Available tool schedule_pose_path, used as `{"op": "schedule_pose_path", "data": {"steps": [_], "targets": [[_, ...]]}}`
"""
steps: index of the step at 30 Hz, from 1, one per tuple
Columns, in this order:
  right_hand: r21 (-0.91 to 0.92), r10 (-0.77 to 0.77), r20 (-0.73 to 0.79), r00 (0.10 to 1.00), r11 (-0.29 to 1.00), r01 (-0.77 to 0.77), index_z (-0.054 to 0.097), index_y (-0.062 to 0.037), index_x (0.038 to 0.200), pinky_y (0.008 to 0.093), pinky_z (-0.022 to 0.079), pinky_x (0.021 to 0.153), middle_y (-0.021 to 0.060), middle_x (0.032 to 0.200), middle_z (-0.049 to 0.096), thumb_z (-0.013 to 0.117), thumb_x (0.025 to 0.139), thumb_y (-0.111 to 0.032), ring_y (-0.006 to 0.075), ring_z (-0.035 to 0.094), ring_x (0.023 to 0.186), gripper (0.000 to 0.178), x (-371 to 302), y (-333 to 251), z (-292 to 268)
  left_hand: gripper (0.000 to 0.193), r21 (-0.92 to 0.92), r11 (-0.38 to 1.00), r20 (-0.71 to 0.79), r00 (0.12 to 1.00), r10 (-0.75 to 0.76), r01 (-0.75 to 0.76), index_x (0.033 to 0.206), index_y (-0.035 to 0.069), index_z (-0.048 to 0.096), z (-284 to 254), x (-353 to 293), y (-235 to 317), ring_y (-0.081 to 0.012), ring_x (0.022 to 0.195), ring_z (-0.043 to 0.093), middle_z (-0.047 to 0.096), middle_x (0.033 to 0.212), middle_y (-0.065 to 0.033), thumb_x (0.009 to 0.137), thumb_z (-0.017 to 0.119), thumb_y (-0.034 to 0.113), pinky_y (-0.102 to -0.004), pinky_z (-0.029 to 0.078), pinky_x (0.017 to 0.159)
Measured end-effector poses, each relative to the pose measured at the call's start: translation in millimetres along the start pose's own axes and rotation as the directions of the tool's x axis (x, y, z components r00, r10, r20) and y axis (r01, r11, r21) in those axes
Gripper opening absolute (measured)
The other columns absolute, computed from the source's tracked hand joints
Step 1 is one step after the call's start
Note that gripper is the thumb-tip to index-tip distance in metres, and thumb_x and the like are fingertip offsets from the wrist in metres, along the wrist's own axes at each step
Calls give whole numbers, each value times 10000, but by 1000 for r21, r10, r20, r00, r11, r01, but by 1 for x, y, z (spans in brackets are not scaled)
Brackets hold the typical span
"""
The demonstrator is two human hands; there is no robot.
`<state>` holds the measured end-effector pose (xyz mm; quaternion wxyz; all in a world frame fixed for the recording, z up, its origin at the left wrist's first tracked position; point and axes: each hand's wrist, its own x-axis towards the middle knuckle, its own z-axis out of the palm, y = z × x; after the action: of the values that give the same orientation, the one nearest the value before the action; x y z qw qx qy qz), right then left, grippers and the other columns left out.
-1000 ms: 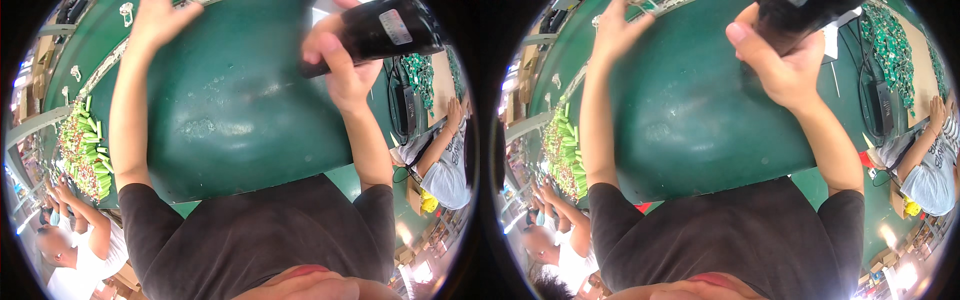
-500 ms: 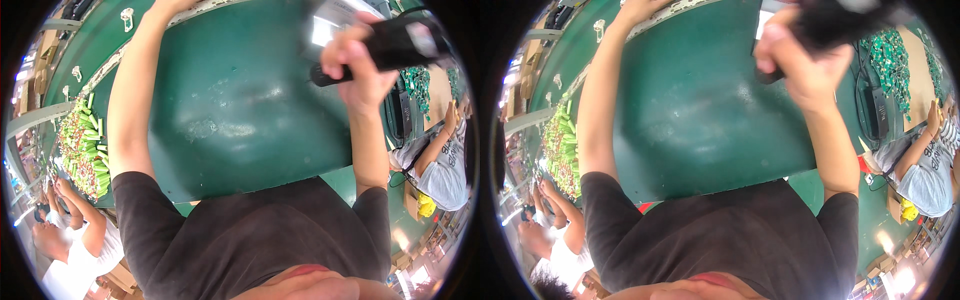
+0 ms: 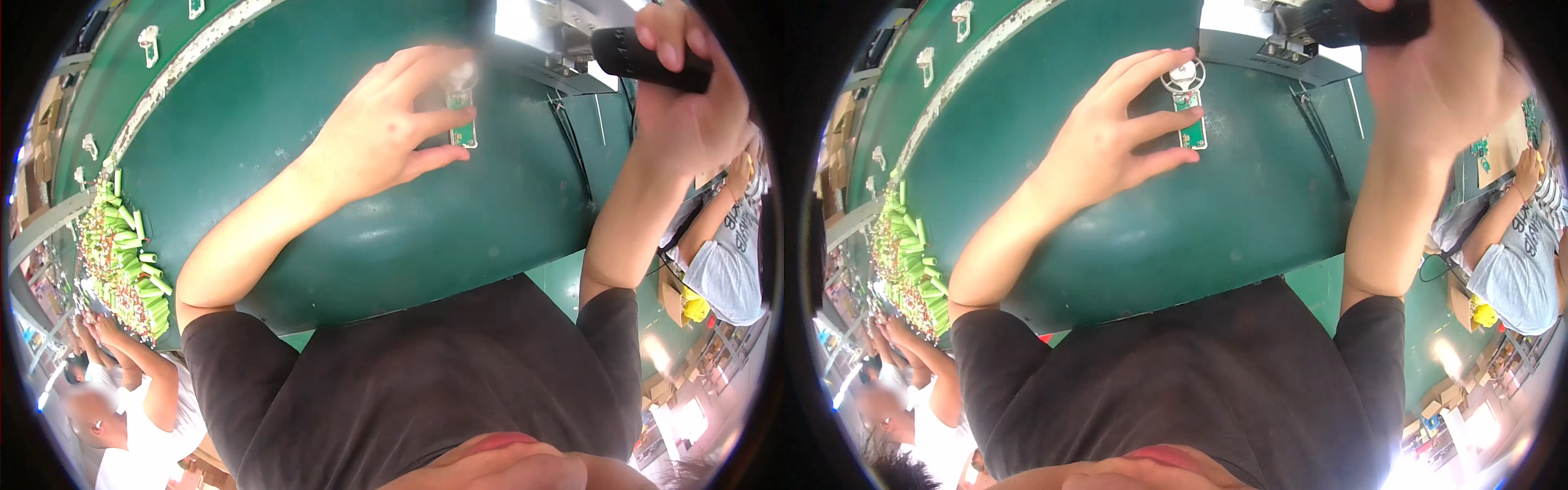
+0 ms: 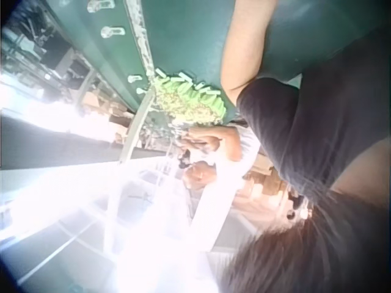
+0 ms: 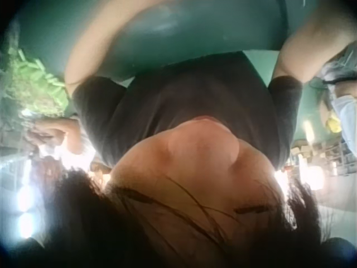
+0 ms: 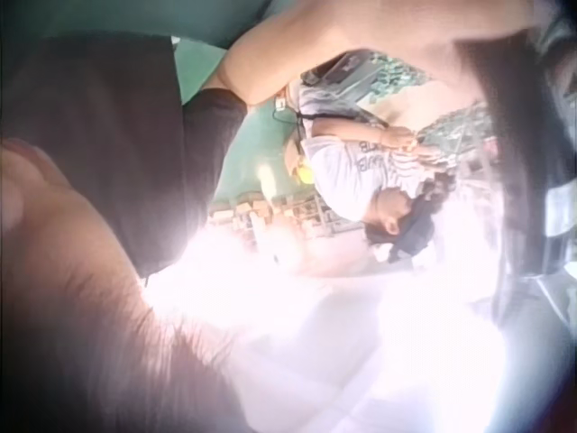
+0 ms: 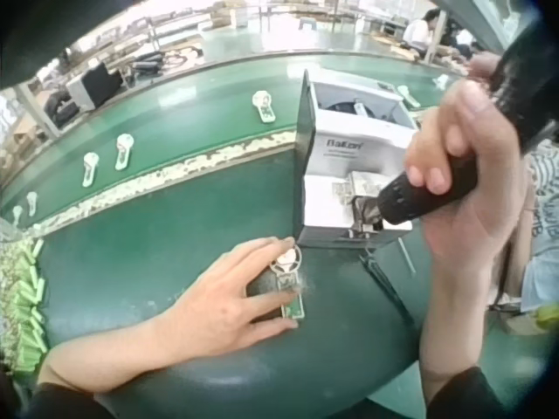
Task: The person repeatedly assembles electronic components by holding each piece in a plastic casing, fastening screws into it using an electric screwdriver, and placing the assembled units onto the conveyor line.
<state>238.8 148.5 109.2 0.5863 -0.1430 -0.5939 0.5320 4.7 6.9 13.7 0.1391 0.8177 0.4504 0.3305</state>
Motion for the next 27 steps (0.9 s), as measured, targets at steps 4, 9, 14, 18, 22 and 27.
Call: {"op": "schedule_pose_path", "data": {"steps": [4, 9, 14, 18, 22, 27], "targets": [[37, 145, 96, 985, 988, -149, 466, -89, 772, 324, 353, 677, -7, 763, 421, 486, 941, -123, 112, 420, 631, 173, -11, -6, -3, 347, -29, 999, -26, 999, 22, -23, 989, 69, 792, 6, -2, -4, -363, 1296, 567, 557, 1473, -138, 688, 887, 212, -440, 537, 1019], [115, 166, 253, 953, 973, -200, 506, -95, 813, 312, 385, 659, -18, 755, 442, 445, 950, -139, 110, 444, 625, 156, -32, 10, 18, 332, -52, 998, -42, 999, 23, -25, 955, 70, 795, 9, -4, -8, -368, 1294, 567, 561, 1472, -135, 678, 886, 228, -442, 533, 1019], [144, 54, 402, 914, 982, -121, 541, -162, 1278, 368, 418, 647, -4, 792, 486, 436, 987, -66, 146, 458, 602, 325, -49, 35, 32, 328, -90, 996, -61, 998, 13, -19, 954, 72, 795, 8, -6, -10, -371, 1294, 567, 563, 1468, -137, 675, 886, 219, -448, 524, 1030], [135, 51, 458, 888, 983, -126, 530, -179, 1287, 375, 421, 637, 1, 798, 492, 440, 996, -54, 147, 460, 602, 330, -49, 39, 34, 327, -82, 997, -68, 998, 9, -14, 962, 79, 795, 9, -10, -10, -363, 1301, 567, 564, 1467, -136, 680, 885, 218, -454, 514, 1042], [128, 62, 444, 894, 983, -132, 524, -173, 1290, 375, 424, 637, 5, 796, 493, 440, 998, -52, 149, 459, 604, 327, -52, 43, 34, 323, -74, 997, -71, 997, 3, -9, 968, 92, 799, 10, -9, -10, -351, 1311, 567, 566, 1470, -122, 688, 882, 230, -451, 510, 1045], [117, 45, 444, 895, 987, -107, 522, -147, 1287, 378, 434, 633, 22, 785, 495, 463, 1004, -49, 154, 460, 596, 305, -55, 48, 38, 316, -44, 999, -69, 998, -1, -2, 966, 102, 801, 10, -11, -9, -335, 1321, 566, 571, 1464, -112, 691, 879, 237, -440, 502, 1051]]}}
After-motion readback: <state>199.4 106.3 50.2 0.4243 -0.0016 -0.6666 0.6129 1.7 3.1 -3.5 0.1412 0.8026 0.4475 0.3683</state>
